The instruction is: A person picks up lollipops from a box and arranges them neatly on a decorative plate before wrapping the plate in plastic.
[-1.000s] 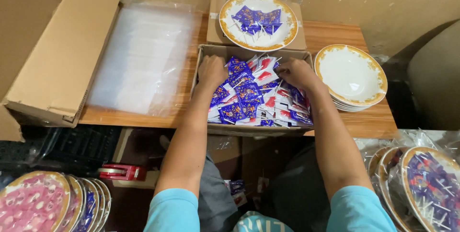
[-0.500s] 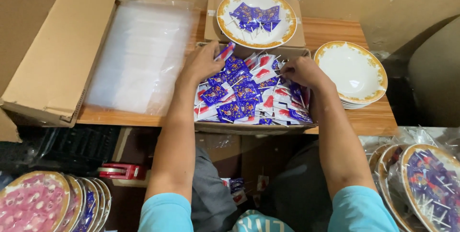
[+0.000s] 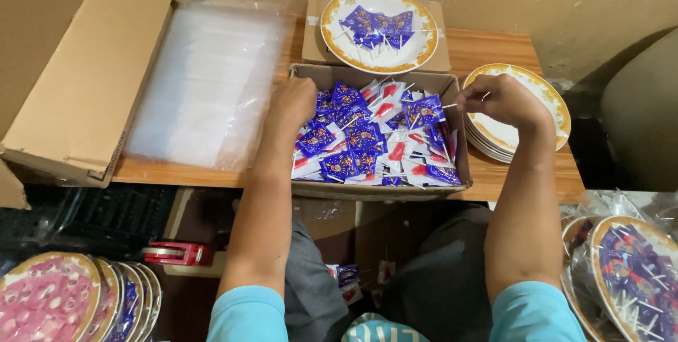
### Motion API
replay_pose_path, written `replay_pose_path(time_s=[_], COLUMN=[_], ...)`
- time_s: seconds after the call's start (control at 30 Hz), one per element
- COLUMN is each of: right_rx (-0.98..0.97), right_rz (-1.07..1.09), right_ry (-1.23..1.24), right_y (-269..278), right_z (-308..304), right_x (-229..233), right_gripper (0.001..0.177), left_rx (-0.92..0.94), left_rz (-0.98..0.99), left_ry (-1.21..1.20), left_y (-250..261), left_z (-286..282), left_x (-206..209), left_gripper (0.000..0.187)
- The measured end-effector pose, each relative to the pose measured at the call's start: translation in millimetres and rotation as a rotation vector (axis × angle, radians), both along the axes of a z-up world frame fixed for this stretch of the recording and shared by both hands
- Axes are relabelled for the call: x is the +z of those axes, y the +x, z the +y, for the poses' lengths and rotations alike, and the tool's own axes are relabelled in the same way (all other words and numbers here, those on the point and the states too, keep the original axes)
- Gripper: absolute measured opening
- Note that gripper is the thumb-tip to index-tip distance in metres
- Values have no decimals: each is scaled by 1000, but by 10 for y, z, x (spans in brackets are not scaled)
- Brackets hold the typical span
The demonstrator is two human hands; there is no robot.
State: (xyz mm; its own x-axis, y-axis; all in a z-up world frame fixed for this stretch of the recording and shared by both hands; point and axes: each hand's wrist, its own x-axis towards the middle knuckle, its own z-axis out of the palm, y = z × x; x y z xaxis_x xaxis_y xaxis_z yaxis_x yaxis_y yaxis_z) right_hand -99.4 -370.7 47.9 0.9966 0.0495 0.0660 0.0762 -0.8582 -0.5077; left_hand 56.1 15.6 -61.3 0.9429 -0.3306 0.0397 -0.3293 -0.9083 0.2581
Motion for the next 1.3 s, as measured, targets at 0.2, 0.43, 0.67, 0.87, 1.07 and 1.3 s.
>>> replay_pose_path(time_s=[0.2,0.43,0.67,0.87,1.07,1.3], right_rx=[-179,-262,-267,-247,-309,-304], right_rz=[-174,-536,-530,-681,-856,-928], right_ry=[92,-244,-310,-363,-355,-257], right_y=[181,965,1073,1256,1363,1285], right_z=[-217,-267,19,114,199,312], right_x=[-157,-845,-847,-895,-909,-766], right_gripper=[19,17,11,9,6,4], left_rx=[22,-152,-117,-103,-54,71], left_rz=[43,-248,-318,-374,-489,-650], left_ry=[-241,-518,-373,-420,-451,-478], left_y=[-672,-578,-266,-327,-294,4], left_z=[84,-253,-437,-588,-770,-868], left_x=[1200,985,594,677,621,398], left_gripper=[16,6,11,18,18,14])
